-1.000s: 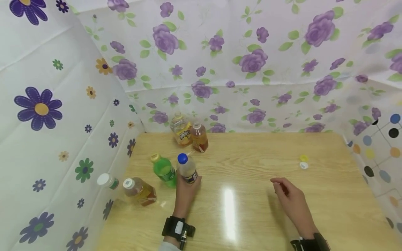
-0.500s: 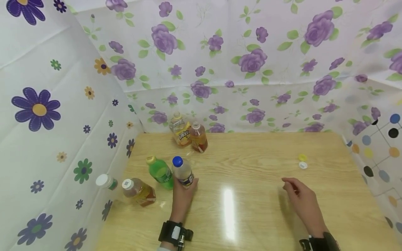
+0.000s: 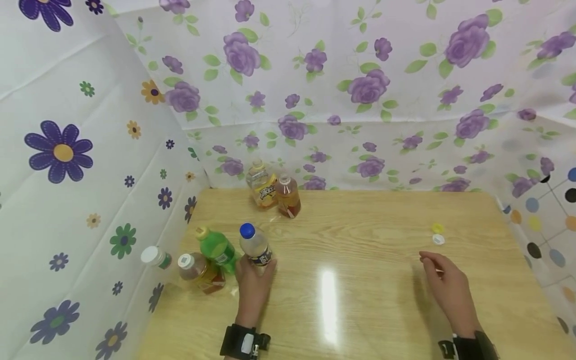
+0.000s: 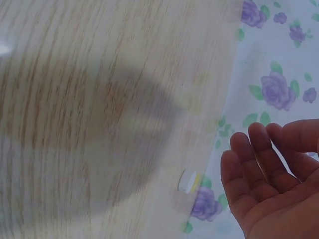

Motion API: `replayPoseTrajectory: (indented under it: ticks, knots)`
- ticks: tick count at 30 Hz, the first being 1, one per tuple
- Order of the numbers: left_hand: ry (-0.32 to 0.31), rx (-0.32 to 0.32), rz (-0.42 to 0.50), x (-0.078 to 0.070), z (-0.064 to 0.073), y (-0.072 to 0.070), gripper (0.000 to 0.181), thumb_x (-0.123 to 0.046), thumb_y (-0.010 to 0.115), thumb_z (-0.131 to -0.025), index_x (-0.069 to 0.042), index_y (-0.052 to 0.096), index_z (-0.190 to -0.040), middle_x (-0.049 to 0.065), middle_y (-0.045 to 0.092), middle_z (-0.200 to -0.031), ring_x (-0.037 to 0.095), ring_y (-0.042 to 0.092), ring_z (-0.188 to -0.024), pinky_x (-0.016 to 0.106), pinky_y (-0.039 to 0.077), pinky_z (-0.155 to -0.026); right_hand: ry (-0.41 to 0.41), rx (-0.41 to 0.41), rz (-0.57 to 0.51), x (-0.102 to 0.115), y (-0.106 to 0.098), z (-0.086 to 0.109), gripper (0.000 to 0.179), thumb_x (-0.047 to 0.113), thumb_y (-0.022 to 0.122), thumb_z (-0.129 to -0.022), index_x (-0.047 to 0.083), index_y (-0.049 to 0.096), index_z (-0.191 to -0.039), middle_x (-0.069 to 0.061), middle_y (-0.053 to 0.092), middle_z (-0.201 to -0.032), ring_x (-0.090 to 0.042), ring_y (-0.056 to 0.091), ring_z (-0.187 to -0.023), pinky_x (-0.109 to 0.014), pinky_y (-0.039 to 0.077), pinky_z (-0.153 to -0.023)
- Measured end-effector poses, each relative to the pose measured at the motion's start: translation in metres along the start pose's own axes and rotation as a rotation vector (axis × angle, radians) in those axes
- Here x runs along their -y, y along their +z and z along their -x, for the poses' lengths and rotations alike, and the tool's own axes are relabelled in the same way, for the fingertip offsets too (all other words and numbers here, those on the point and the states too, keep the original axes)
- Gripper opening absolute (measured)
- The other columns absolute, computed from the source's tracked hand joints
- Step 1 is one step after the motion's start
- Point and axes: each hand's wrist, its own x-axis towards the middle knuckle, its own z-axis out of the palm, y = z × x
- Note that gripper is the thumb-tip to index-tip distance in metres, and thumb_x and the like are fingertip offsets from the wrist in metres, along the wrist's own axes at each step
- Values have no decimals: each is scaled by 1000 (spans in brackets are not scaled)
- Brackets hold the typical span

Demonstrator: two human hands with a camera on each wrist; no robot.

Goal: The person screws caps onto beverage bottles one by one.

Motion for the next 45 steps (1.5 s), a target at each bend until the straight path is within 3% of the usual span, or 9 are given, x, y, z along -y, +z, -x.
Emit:
replayPoseTrajectory:
  ticks: [2, 7, 11, 14, 19, 25, 35, 40, 45]
  knots:
    - [-2, -24, -15, -2, 1, -2, 71, -24, 86, -93, 9, 44, -140, 27, 46, -130, 41, 47, -119, 59, 43, -100, 2, -7, 8, 0, 0, -1, 41, 30, 46, -115, 5, 65, -140, -18, 69, -131, -37, 65, -117, -41, 55, -88]
    - [-95, -25, -7, -5, 4, -4, 66, -31, 80, -98, 6, 40, -135, 31, 55, -131, 46, 58, -120, 60, 49, -97, -2, -26, 15, -2, -2, -6, 39, 28, 47, -115, 4, 67, -139, -18, 69, -130, -35, 65, -116, -25, 52, -83]
    - [-159, -20, -109, -3, 6, -5, 44, -39, 70, -104, 0, 53, -112, 20, 67, -96, 37, 68, -85, 51, 53, -68, -4, -29, 14, -7, -5, -11, 39, 27, 47, -114, 3, 67, -139, -20, 68, -131, -37, 65, -117, -21, 50, -81]
    - [-165, -12, -166, -2, 6, -6, 37, -38, 64, -108, -7, 55, -89, 7, 57, -73, 25, 55, -63, 41, 41, -55, 14, -26, 14, -10, -7, -12, 40, 28, 47, -114, 2, 65, -140, -22, 66, -133, -41, 64, -118, -30, 52, -82]
    - [-151, 7, -157, -2, 9, -3, 37, -27, 61, -108, -12, 51, -76, 1, 47, -66, 20, 47, -58, 36, 36, -53, 32, -13, -3, -13, -7, -13, 43, 28, 45, -115, 0, 62, -142, -27, 62, -136, -47, 60, -121, -57, 54, -87]
    - [-142, 69, -104, -9, 15, 6, 35, -22, 64, -105, -14, 49, -74, -1, 46, -63, 18, 45, -55, 35, 35, -52, 31, -8, -19, -13, -7, -17, 45, 26, 43, -115, -3, 58, -145, -31, 56, -140, -51, 56, -123, -64, 51, -90]
    - [-20, 195, -29, -36, 9, 31, 31, -20, 66, -105, -14, 49, -80, -4, 50, -63, 12, 47, -54, 30, 37, -51, 81, 14, -42, -21, -10, -29, 53, 24, 46, -113, -10, 42, -155, -39, 42, -143, -58, 47, -126, -67, 48, -88]
    - [33, 204, 9, -45, -7, 40, 30, -24, 65, -107, -14, 50, -84, -3, 54, -65, 12, 50, -54, 30, 39, -49, 126, 48, -16, -29, -11, -42, 66, 24, 51, -111, -15, 26, -158, -46, 32, -148, -63, 37, -132, -74, 41, -95]
    - [12, 178, 58, -55, -34, 45, 29, -34, 62, -110, -12, 56, -92, -1, 65, -80, 16, 59, -66, 34, 47, -59, 191, 97, 32, -41, -6, -55, 86, 33, 61, -108, -15, 15, -161, -51, 21, -152, -72, 26, -135, -82, 29, -103]
